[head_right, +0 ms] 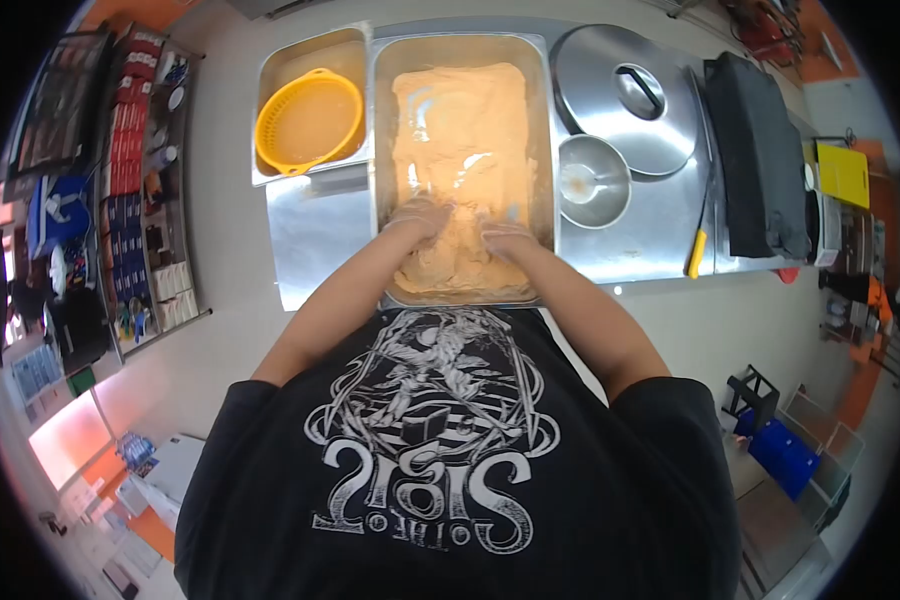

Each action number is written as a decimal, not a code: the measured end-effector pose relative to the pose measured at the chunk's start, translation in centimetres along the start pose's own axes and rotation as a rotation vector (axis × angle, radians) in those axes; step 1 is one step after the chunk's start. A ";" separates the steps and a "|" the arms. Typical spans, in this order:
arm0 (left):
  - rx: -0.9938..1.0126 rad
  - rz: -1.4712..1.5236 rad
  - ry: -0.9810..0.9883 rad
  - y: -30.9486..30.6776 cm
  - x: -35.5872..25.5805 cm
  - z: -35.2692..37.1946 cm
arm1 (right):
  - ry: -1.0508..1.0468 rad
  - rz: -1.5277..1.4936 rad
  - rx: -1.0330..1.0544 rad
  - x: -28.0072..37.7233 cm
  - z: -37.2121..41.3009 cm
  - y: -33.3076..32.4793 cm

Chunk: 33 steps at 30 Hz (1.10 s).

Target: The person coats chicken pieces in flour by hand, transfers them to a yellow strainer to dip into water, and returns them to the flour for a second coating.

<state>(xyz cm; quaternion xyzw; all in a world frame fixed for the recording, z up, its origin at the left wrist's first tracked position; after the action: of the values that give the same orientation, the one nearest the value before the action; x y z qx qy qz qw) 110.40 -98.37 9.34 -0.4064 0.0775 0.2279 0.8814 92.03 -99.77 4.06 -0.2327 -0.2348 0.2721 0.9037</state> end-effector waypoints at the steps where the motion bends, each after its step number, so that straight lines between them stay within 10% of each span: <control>1: 0.071 0.153 -0.105 -0.5 0.0 1.3 | 0.058 -0.226 -0.023 1.3 1.4 -0.4; 2: 0.105 0.136 -0.092 0.0 0.0 1.5 | 0.066 -0.230 -0.020 2.4 1.9 0.1; 4: 0.145 0.398 -0.140 3.3 1.9 -0.8 | 0.141 -1.421 0.027 4.5 2.4 1.8; 10: -0.129 0.958 -0.180 2.9 1.5 0.6 | 0.741 -1.479 -0.143 6.2 0.7 0.7; 14: -0.362 0.724 0.071 3.0 2.4 -2.5 | 0.077 -1.777 -0.304 3.1 -1.0 -0.6; 19: -0.395 0.595 0.009 -1.8 1.8 0.1 | 0.437 -0.643 -0.649 0.0 3.8 -10.5; 22: -0.447 0.216 0.058 -2.5 1.5 1.4 | 0.083 -0.250 -0.843 -1.2 0.0 -10.7; 24: -0.535 -0.051 0.175 -3.3 0.6 3.3 | 0.118 -0.544 -0.849 0.6 3.7 -13.8; 26: -0.169 -0.147 0.349 -4.4 -1.9 5.4 | 0.153 -0.842 -0.838 0.7 4.7 -14.8; 29: 0.002 0.022 0.226 -6.6 -2.5 6.6 | 0.235 -0.516 -0.741 -0.3 2.3 -12.7; 31: -0.079 0.093 0.161 -8.5 -2.9 6.7 | -0.037 0.257 -0.462 2.0 -3.2 -7.0; 33: -0.162 0.170 0.101 -8.9 -2.3 5.6 | -0.161 0.294 -0.302 4.3 -3.8 -3.5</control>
<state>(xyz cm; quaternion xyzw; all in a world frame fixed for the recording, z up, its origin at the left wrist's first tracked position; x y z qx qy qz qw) 112.27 -99.98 19.83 -0.4790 0.1373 0.2869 0.8182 98.66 -100.84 4.29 -0.3748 -0.3077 0.3805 0.7874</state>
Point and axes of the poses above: each hand's wrist, its own z-axis away from the middle knuckle, its own y-axis out of the palm, x = y × z, the point moved 6 cm from there along -z, towards the middle knuckle, and after that the axes turned 2 degrees about y, right-handed, at the moved point
